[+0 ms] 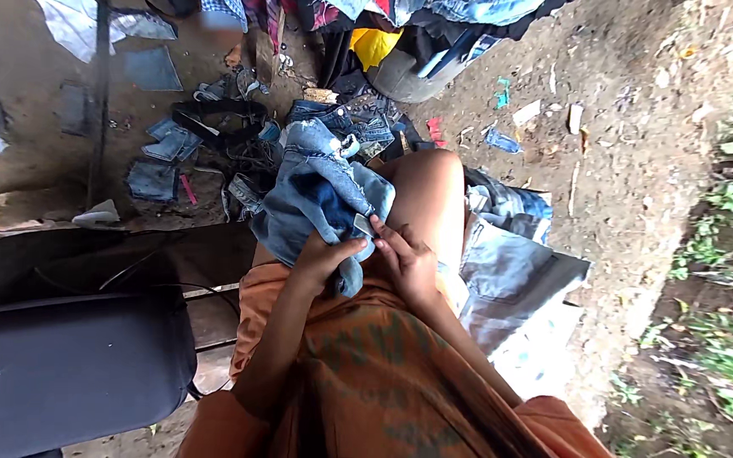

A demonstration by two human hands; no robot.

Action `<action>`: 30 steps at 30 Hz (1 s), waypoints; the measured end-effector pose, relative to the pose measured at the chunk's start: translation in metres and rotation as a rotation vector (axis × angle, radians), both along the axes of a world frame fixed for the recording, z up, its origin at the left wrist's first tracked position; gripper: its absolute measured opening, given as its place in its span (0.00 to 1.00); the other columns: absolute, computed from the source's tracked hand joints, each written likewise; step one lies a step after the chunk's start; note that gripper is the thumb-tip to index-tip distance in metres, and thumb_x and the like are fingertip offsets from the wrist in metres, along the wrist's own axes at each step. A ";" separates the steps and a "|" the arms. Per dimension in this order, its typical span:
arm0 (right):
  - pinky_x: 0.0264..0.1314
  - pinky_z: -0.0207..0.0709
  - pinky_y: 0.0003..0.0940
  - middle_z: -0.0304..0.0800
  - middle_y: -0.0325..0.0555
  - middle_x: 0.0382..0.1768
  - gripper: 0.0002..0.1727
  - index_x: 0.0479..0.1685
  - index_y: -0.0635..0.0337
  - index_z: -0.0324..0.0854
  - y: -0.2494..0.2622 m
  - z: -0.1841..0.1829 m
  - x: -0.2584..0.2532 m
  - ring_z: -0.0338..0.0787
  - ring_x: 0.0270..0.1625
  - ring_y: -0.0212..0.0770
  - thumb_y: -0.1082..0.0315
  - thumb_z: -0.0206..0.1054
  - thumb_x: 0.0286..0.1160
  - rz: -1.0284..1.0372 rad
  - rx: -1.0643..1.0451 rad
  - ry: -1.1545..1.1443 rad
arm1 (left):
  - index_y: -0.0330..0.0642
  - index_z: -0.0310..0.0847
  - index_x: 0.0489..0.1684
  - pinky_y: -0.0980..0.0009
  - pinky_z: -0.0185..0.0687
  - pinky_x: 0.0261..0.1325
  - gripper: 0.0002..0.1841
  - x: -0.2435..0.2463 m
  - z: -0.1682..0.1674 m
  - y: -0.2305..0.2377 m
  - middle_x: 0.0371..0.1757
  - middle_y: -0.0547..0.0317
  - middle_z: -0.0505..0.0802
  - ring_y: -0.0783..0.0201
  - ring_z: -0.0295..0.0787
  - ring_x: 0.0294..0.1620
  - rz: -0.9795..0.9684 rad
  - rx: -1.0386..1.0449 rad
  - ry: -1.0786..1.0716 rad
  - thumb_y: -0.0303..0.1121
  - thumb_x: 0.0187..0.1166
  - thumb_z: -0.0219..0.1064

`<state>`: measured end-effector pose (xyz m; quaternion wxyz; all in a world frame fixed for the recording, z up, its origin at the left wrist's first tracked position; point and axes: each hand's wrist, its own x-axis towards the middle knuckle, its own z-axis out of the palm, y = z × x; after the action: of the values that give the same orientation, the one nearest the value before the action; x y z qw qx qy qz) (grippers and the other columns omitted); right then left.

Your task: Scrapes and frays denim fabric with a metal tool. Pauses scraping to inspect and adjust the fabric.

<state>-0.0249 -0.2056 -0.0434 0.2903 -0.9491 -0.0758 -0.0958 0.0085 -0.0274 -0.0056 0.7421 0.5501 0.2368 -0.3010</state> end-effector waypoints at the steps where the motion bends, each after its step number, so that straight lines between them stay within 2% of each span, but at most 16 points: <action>1: 0.24 0.77 0.38 0.87 0.50 0.33 0.19 0.65 0.42 0.91 0.000 -0.001 0.001 0.86 0.28 0.43 0.53 0.59 0.87 -0.018 0.042 0.028 | 0.36 0.79 0.57 0.70 0.89 0.52 0.19 0.001 0.000 -0.002 0.42 0.57 0.93 0.69 0.92 0.43 -0.001 0.021 0.000 0.18 0.68 0.74; 3: 0.43 0.84 0.37 0.94 0.46 0.44 0.19 0.65 0.49 0.91 -0.003 0.001 0.005 0.91 0.40 0.36 0.56 0.58 0.88 -0.060 0.293 0.183 | 0.35 0.79 0.59 0.70 0.89 0.52 0.19 0.003 0.001 -0.004 0.42 0.57 0.93 0.69 0.91 0.44 0.000 0.053 0.006 0.19 0.69 0.74; 4: 0.51 0.84 0.30 0.95 0.41 0.48 0.19 0.64 0.55 0.89 -0.006 0.006 0.008 0.90 0.45 0.28 0.59 0.56 0.89 -0.084 0.480 0.304 | 0.35 0.79 0.59 0.70 0.89 0.52 0.20 0.003 0.002 -0.003 0.42 0.57 0.93 0.69 0.91 0.43 0.005 0.063 0.012 0.18 0.68 0.74; 5: 0.46 0.79 0.21 0.92 0.35 0.43 0.20 0.64 0.60 0.87 -0.008 0.012 0.013 0.85 0.39 0.21 0.63 0.53 0.90 -0.128 0.675 0.419 | 0.35 0.79 0.57 0.71 0.89 0.51 0.19 0.003 0.002 -0.002 0.41 0.58 0.92 0.70 0.91 0.42 0.009 0.072 0.020 0.17 0.67 0.74; 6: 0.32 0.71 0.17 0.85 0.29 0.32 0.22 0.65 0.61 0.84 -0.011 0.018 0.018 0.75 0.28 0.18 0.63 0.47 0.90 -0.188 0.822 0.517 | 0.35 0.79 0.55 0.72 0.89 0.50 0.19 0.002 0.003 -0.001 0.39 0.59 0.93 0.71 0.91 0.41 0.011 0.080 0.021 0.16 0.66 0.74; 8: 0.17 0.61 0.15 0.76 0.26 0.23 0.27 0.69 0.57 0.80 -0.023 0.029 0.025 0.65 0.16 0.19 0.55 0.38 0.93 -0.253 0.999 0.654 | 0.35 0.77 0.58 0.72 0.89 0.51 0.21 0.001 0.003 0.002 0.40 0.59 0.93 0.72 0.91 0.42 0.027 0.070 0.004 0.15 0.65 0.74; 9: 0.18 0.62 0.16 0.76 0.25 0.23 0.28 0.69 0.55 0.79 -0.027 0.035 0.025 0.65 0.16 0.20 0.52 0.38 0.93 -0.238 1.022 0.681 | 0.35 0.76 0.60 0.72 0.89 0.52 0.23 0.000 0.002 0.003 0.41 0.60 0.93 0.72 0.91 0.43 0.036 0.054 -0.006 0.15 0.65 0.74; 11: 0.21 0.65 0.14 0.77 0.22 0.25 0.25 0.68 0.54 0.80 -0.031 0.041 0.020 0.68 0.19 0.18 0.48 0.49 0.89 -0.152 1.031 0.691 | 0.37 0.74 0.62 0.72 0.90 0.52 0.24 -0.003 0.001 0.006 0.41 0.62 0.93 0.73 0.92 0.43 0.044 0.014 -0.017 0.16 0.65 0.73; 13: 0.22 0.67 0.14 0.78 0.22 0.23 0.17 0.63 0.53 0.84 -0.026 0.045 0.017 0.71 0.19 0.17 0.59 0.60 0.82 -0.108 1.104 0.722 | 0.37 0.73 0.60 0.73 0.90 0.51 0.23 -0.004 0.002 0.008 0.40 0.64 0.93 0.74 0.92 0.42 0.038 -0.015 -0.003 0.16 0.66 0.71; 14: 0.21 0.69 0.15 0.79 0.25 0.23 0.15 0.58 0.54 0.85 -0.022 0.048 0.018 0.73 0.19 0.19 0.65 0.56 0.82 -0.115 1.169 0.760 | 0.37 0.74 0.58 0.73 0.90 0.51 0.21 -0.004 0.002 0.009 0.39 0.64 0.93 0.74 0.92 0.41 0.040 -0.020 0.004 0.16 0.66 0.70; 16: 0.19 0.73 0.15 0.82 0.30 0.27 0.16 0.52 0.54 0.83 -0.013 0.050 0.021 0.76 0.19 0.21 0.68 0.47 0.84 -0.153 1.244 0.812 | 0.37 0.77 0.53 0.73 0.89 0.50 0.18 -0.003 0.004 0.009 0.37 0.64 0.93 0.73 0.91 0.40 0.062 -0.014 0.009 0.15 0.66 0.69; 19: 0.23 0.62 0.13 0.76 0.25 0.23 0.17 0.50 0.55 0.85 -0.005 0.041 0.020 0.68 0.20 0.16 0.63 0.48 0.88 -0.095 1.001 0.612 | 0.37 0.79 0.51 0.74 0.90 0.50 0.16 -0.003 0.007 0.008 0.36 0.64 0.94 0.74 0.92 0.40 0.100 0.014 -0.006 0.15 0.67 0.70; 21: 0.39 0.72 0.19 0.81 0.28 0.30 0.26 0.58 0.57 0.84 -0.007 0.042 0.016 0.75 0.32 0.18 0.48 0.46 0.90 -0.023 0.753 0.519 | 0.36 0.78 0.54 0.73 0.90 0.51 0.18 -0.002 0.008 0.007 0.38 0.63 0.94 0.74 0.92 0.41 0.129 0.024 -0.028 0.14 0.67 0.70; 23: 0.47 0.78 0.29 0.86 0.35 0.37 0.34 0.67 0.58 0.81 -0.009 0.046 0.013 0.82 0.39 0.24 0.39 0.41 0.90 0.029 0.624 0.483 | 0.36 0.77 0.56 0.74 0.90 0.52 0.21 -0.003 0.006 0.005 0.40 0.63 0.94 0.74 0.93 0.42 0.157 0.013 -0.072 0.14 0.65 0.71; 27: 0.45 0.85 0.41 0.91 0.47 0.44 0.27 0.74 0.57 0.78 -0.006 0.042 0.008 0.90 0.41 0.36 0.48 0.56 0.88 0.152 0.461 0.344 | 0.37 0.78 0.55 0.74 0.91 0.53 0.21 -0.004 0.004 0.004 0.39 0.64 0.95 0.74 0.93 0.43 0.174 -0.011 -0.125 0.11 0.63 0.71; 30: 0.42 0.86 0.46 0.93 0.52 0.47 0.24 0.75 0.55 0.80 0.003 0.030 0.002 0.92 0.41 0.44 0.53 0.57 0.88 0.200 0.361 0.288 | 0.38 0.80 0.51 0.72 0.91 0.52 0.21 -0.005 0.001 0.006 0.38 0.65 0.95 0.73 0.93 0.42 0.162 -0.037 -0.135 0.09 0.61 0.69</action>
<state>-0.0231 -0.2025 -0.0130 0.4710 -0.8735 -0.1088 0.0578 0.0034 -0.0212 -0.0042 0.7883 0.5344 0.2244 -0.2063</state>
